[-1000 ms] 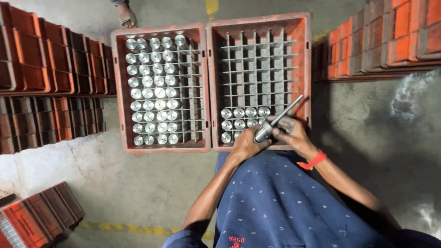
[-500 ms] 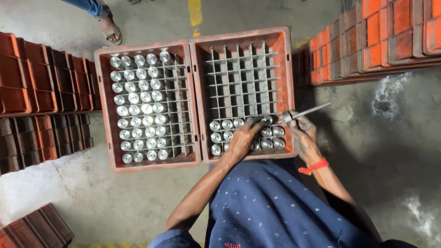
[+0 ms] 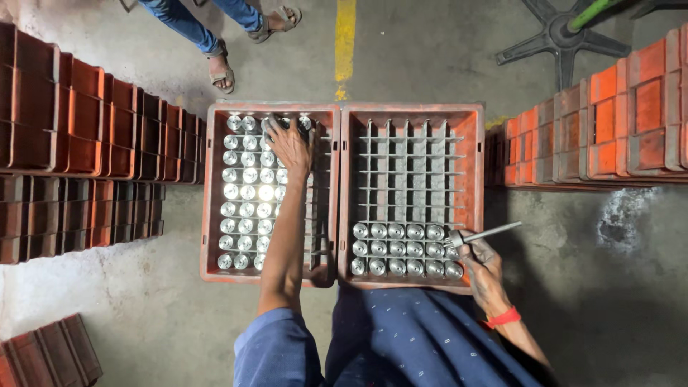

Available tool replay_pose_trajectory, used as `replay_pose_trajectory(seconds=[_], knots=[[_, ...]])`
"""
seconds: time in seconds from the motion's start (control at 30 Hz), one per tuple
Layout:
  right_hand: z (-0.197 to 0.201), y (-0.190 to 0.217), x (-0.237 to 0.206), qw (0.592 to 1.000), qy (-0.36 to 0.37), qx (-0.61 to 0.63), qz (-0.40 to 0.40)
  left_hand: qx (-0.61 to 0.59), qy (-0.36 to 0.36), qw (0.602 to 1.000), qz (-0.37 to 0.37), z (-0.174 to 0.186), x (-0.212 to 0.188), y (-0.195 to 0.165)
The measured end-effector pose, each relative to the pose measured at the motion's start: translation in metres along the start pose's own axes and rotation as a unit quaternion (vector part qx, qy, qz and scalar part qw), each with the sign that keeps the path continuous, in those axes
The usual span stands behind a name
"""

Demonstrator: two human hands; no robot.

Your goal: The person transfers small cylindrical metal parts from one compartment of a red crate to the other using a metal rod tool. They repeatedly pick up parts with the rod and place them into the second compartment until it is full, then lift the filled crate and place it on a metal table.

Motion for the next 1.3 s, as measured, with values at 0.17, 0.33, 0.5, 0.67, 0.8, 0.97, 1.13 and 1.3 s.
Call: replay_pose_trajectory(seconds=[0.17,0.33,0.5,0.67,0.8,0.97,1.13,1.3], knots=[[0.002,-0.014,-0.004,1.0,-0.008,-0.015,-0.012,-0.02,0.007,0.999,-0.044,0.008,-0.008,-0.002],[0.002,-0.021,-0.012,0.999,-0.009,-0.021,-0.024,-0.302,-0.067,0.951,-0.014,0.089,-0.041,0.018],[-0.044,-0.01,-0.007,0.993,0.037,-0.108,-0.009,-0.614,0.233,0.645,0.39,-0.015,-0.176,-0.012],[-0.087,0.026,-0.013,0.994,0.091,-0.049,0.043,-0.327,0.138,0.934,-0.032,0.02,-0.255,-0.09],[-0.098,0.044,-0.028,0.987,0.114,-0.079,0.08,-0.285,0.316,0.905,0.023,0.016,-0.309,-0.111],[-0.104,0.047,-0.042,0.96,0.2,-0.132,0.145,-0.28,0.398,0.873,0.016,0.038,-0.314,-0.133],[-0.084,0.03,-0.032,0.953,0.255,-0.122,0.113,-0.328,0.475,0.815,0.045,0.035,-0.328,-0.147],[-0.055,0.005,-0.02,0.968,0.223,-0.105,0.051,-0.324,0.501,0.803,0.009,0.029,-0.332,-0.163]])
Point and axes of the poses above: each hand's wrist, its own x-axis towards the middle knuckle, its own z-axis out of the back of the hand, y = z × x, the point moved 10 cm from there along x, towards the middle knuckle, and after that the axes turned 5 degrees about -y, right-handed, at the moved point
